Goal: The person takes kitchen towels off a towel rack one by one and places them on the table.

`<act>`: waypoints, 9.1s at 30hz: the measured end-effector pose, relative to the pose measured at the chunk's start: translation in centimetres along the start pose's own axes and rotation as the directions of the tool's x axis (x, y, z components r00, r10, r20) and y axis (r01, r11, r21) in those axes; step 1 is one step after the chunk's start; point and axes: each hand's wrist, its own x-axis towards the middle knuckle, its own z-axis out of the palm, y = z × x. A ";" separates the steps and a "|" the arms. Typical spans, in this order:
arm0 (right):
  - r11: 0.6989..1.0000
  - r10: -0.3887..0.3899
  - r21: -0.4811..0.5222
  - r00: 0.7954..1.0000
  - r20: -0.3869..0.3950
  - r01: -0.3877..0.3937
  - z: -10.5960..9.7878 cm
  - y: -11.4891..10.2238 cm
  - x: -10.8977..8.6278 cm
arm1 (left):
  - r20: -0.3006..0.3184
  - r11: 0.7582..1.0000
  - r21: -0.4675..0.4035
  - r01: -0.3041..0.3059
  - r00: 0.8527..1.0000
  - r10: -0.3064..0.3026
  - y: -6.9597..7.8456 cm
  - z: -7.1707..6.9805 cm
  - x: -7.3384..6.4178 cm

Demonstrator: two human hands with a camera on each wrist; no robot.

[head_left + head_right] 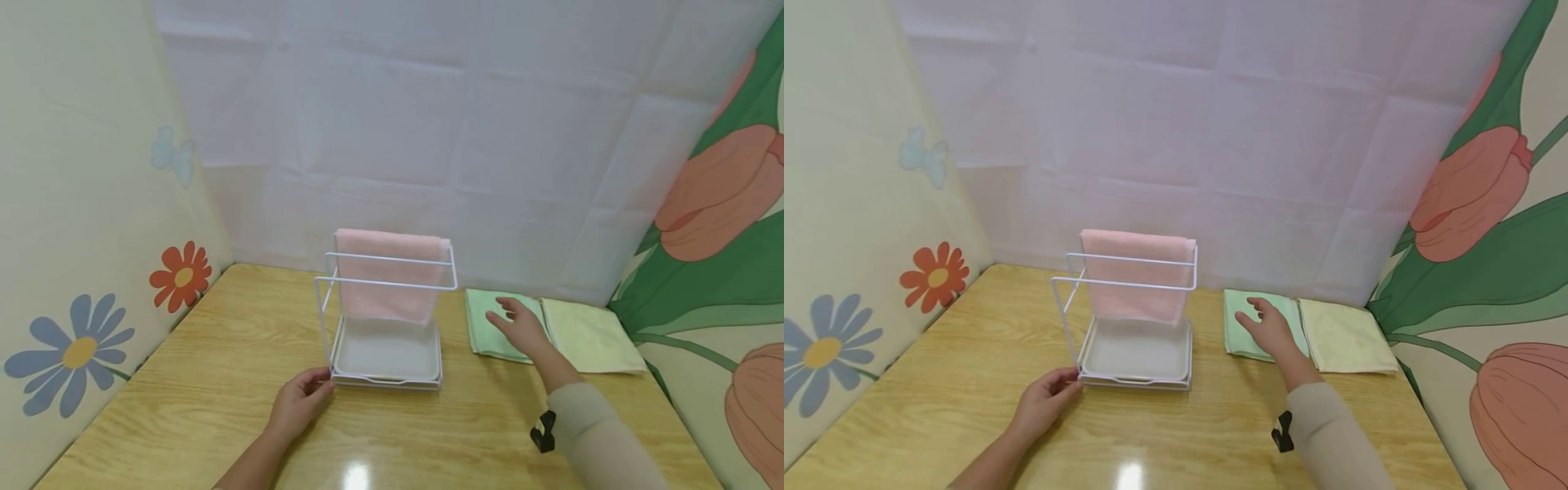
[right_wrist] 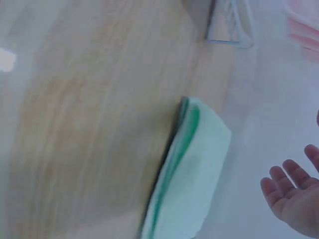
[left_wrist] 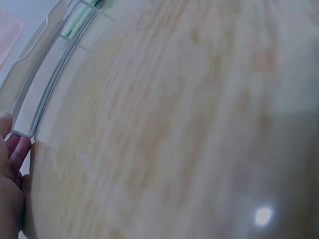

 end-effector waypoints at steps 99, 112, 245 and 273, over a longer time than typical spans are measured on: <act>0.963 -0.268 0.028 0.944 0.193 0.268 1.0 -21.4 5.7 | -0.017 1.000 0.005 -0.017 1.000 0.017 0.1 0.1 -0.4; 0.966 -0.210 -0.122 0.968 0.141 0.227 1.4 -21.6 5.9 | -0.020 1.000 -0.001 -0.006 1.000 0.006 0.0 0.3 -0.4; 0.955 -0.204 0.148 0.934 -0.293 0.255 -20.9 -19.4 -2.2 | -0.011 1.000 0.021 -0.021 1.000 0.022 0.2 0.0 0.2; 0.992 -0.111 -0.076 0.976 -0.185 0.098 -18.2 -9.2 -4.3 | -0.002 1.000 0.022 -0.003 1.000 0.003 0.0 0.2 0.0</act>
